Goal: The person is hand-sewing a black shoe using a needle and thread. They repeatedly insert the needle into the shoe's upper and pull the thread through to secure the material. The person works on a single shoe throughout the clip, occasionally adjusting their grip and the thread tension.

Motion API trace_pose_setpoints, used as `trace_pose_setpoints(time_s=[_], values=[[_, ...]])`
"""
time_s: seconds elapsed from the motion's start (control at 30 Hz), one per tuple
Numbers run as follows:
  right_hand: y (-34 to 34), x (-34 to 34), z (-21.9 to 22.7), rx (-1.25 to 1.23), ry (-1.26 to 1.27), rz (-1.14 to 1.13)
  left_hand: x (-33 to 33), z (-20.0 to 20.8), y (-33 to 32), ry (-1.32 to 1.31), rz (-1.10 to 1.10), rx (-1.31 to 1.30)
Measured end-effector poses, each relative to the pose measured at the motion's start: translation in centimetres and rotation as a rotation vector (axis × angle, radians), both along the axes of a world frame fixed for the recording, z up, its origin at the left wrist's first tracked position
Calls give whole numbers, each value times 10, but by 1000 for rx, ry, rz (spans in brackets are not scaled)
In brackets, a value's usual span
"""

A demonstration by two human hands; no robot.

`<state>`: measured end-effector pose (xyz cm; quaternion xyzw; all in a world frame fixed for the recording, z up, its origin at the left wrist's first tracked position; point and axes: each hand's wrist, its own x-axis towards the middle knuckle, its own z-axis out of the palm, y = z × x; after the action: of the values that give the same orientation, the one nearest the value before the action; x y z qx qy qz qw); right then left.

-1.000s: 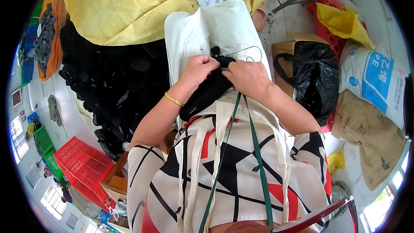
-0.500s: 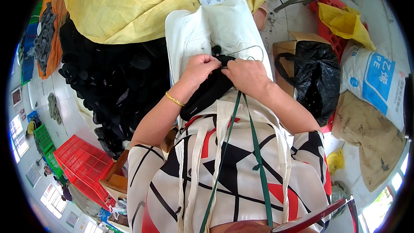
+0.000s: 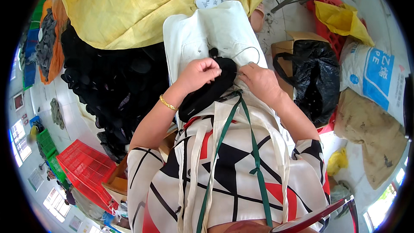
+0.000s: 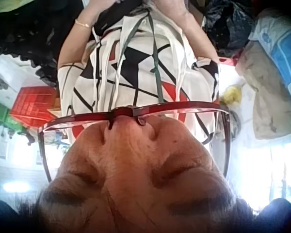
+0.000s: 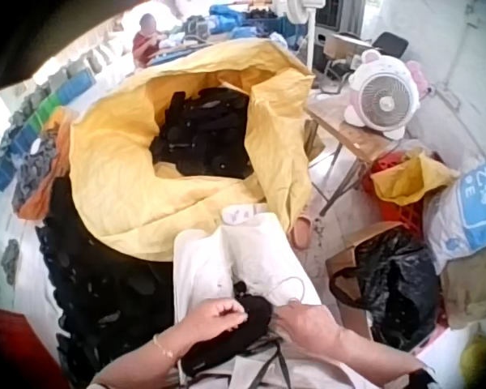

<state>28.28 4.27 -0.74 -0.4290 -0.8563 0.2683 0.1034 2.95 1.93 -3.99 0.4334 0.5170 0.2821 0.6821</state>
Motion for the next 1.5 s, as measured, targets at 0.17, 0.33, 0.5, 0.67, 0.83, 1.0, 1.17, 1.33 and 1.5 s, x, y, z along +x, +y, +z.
trace_pose_setpoints(time_s=[0.17,0.33,0.5,0.67,0.83,1.0,1.17,1.33,1.5], values=[[-2,17,-16,47,27,30,-4,14,-7,133,-117,-66],[11,49,7,-827,525,-386,0,27,-13,412,-141,-119],[32,123,1,-1039,1622,-689,14,12,-25,513,-145,65],[48,261,-6,-725,1960,-806,7,22,-34,490,-83,224],[38,328,-32,-351,1866,-901,6,69,-45,641,-130,489],[18,147,4,-420,1246,-825,-4,69,-59,713,-161,692],[-15,14,15,-510,514,-143,-2,62,-68,521,-30,679],[-20,-28,31,-493,410,-98,-15,53,-73,135,148,223],[-18,-36,23,-438,438,-112,-6,47,-74,125,214,157]])
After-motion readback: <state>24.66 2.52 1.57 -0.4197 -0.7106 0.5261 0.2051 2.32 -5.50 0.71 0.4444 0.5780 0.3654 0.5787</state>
